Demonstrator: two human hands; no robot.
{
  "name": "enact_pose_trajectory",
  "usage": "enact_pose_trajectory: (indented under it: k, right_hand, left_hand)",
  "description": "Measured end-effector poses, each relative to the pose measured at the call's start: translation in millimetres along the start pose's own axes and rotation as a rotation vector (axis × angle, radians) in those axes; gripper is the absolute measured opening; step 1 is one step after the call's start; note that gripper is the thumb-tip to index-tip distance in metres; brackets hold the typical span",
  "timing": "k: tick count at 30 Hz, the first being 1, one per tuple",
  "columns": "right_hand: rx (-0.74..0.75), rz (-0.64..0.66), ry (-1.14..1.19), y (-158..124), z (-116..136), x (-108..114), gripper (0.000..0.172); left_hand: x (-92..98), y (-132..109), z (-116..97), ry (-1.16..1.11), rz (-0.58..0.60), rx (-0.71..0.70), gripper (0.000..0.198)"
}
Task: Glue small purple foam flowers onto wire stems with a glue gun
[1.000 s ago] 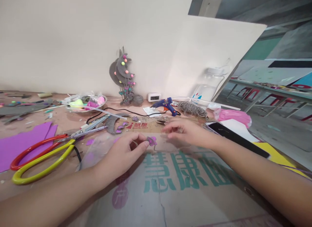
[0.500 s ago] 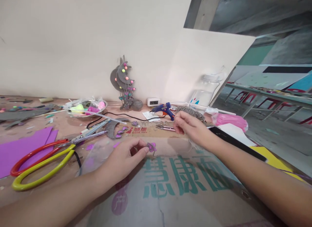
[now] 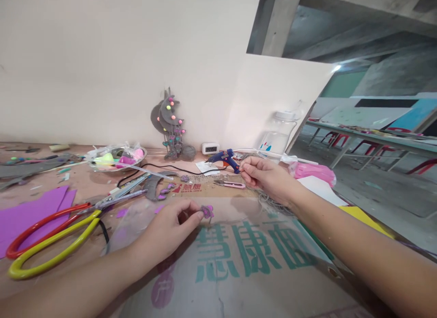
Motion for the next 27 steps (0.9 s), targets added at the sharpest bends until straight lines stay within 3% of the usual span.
enact_pose_trajectory:
  k: [5,17,27]
  right_hand:
    - [-0.025,0.030,0.042,-3,8,-1,0.021]
    - [0.081,0.004,-0.009,-7,13,-2,0.021]
    - [0.023,-0.042,-0.095,-5,11,2,0.023]
  left_hand:
    - [0.9,-1,-3,-0.017,-0.001,-0.014,0.021]
    - [1.5,-1,-5,-0.019,-0.012,-0.027,0.019]
    - [2.4,-1,-6,-0.008,-0.008,-0.020,0.020]
Point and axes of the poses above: each hand's wrist, its own y-axis towards the middle knuckle, its own x-axis out of the back of the hand, z = x × y, the point moved 3 cm from there along y, towards the middle knuckle, and after that the axes turned 1 degree about z, right-handed, at the moved point
